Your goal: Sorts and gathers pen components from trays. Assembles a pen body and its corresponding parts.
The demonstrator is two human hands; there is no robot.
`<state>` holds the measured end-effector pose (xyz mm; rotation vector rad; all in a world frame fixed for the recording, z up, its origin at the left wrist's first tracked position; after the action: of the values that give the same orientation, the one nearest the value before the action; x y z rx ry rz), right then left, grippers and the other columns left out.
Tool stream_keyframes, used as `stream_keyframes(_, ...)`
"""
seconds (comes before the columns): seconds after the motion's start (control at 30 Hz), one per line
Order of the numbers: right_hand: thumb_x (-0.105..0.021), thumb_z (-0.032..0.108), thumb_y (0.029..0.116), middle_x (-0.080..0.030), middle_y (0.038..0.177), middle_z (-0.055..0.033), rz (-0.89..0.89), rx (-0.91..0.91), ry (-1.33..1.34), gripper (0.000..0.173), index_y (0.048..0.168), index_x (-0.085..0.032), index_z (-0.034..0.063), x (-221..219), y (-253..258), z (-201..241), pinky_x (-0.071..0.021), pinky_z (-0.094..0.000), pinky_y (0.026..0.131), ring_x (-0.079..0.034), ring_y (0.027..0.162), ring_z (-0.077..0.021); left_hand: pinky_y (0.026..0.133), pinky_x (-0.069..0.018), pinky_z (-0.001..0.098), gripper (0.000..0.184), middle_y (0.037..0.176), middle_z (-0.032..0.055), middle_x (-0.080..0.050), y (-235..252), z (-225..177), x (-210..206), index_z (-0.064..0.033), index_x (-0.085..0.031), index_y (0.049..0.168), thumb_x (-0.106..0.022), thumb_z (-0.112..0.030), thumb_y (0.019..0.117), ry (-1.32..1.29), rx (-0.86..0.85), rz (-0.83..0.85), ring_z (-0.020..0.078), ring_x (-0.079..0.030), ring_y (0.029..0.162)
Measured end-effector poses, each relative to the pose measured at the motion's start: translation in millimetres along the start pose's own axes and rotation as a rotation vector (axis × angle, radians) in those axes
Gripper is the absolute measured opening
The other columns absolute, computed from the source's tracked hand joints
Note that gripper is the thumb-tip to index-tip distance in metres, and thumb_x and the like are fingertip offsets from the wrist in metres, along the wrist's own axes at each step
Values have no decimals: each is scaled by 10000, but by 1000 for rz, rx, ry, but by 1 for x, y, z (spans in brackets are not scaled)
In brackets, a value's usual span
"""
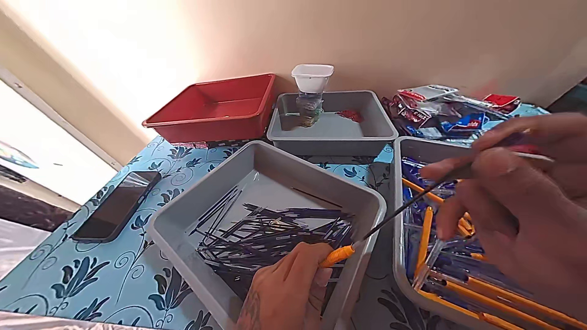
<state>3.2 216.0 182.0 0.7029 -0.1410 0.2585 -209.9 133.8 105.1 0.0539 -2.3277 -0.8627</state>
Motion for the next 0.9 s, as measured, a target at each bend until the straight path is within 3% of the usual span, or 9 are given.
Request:
stream_keyframes(0.07, -605, 274, 1031, -761, 974, 123, 106, -38, -5, 91, 1106, -644, 241, -11, -8, -2, -553, -120, 496, -672, 625, 29, 630, -466, 149, 365, 854, 82, -635, 1, -1, -1, -25, -587, 1089, -335, -288, 1123, -2, 0, 9, 62, -594, 722)
stream_keyframes(0.13, -612, 280, 1025, -755, 1030, 92, 280, -53, 4, 160, 1096, -699, 165, -31, -21, -8, -502, -69, 565, -632, 704, 89, 637, -469, 145, 365, 847, 85, -634, 1, -1, -1, -21, -585, 1087, -338, -288, 1122, -10, -3, 12, 60, -596, 726)
stream_keyframes(0.23, -625, 348, 1016, -739, 1151, 28, 421, -37, 9, 366, 1225, -655, 49, -47, -29, -15, -530, -67, 658, -661, 865, 85, 643, -460, 131, 358, 838, 82, -622, 1, -1, 0, -17, -585, 1083, -348, -283, 1120, -5, -16, 5, 51, -587, 724)
stream_keyframes(0.37, -593, 288, 1043, -748, 1039, 85, 312, -12, -31, 216, 1095, -719, 120, -38, -22, -14, -505, -51, 574, -624, 717, 110, 636, -474, 154, 359, 827, 82, -645, 0, 0, -1, -23, -601, 1083, -351, -277, 1120, 9, -16, 7, 68, -608, 719)
stream_keyframes(0.6, -596, 217, 1041, -723, 945, 20, 341, 129, -123, 197, 1018, -707, 55, -38, -24, -14, -487, -40, 654, -606, 770, 97, 622, -464, 154, 336, 798, 82, -642, 1, -1, -1, -21, -620, 1068, -380, -252, 1113, 37, -43, -2, 71, -602, 697)
stream_keyframes(0.9, -619, 191, 1022, -724, 906, 9, 316, 90, -51, 184, 990, -710, 34, -47, -34, -19, -470, -37, 626, -595, 745, 100, 555, -420, 179, 312, 734, 72, -611, 0, -6, -1, -25, -643, 1014, -411, -217, 1098, 206, -116, -59, 105, -561, 625)
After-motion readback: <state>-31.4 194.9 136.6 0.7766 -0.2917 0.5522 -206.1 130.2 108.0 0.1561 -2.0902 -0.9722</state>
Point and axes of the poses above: each hand's wrist, its own y-axis towards the middle knuckle, its own x-axis out of the back of the hand, z = x × y, the point moved 4 cm from there along y, towards the middle knuckle
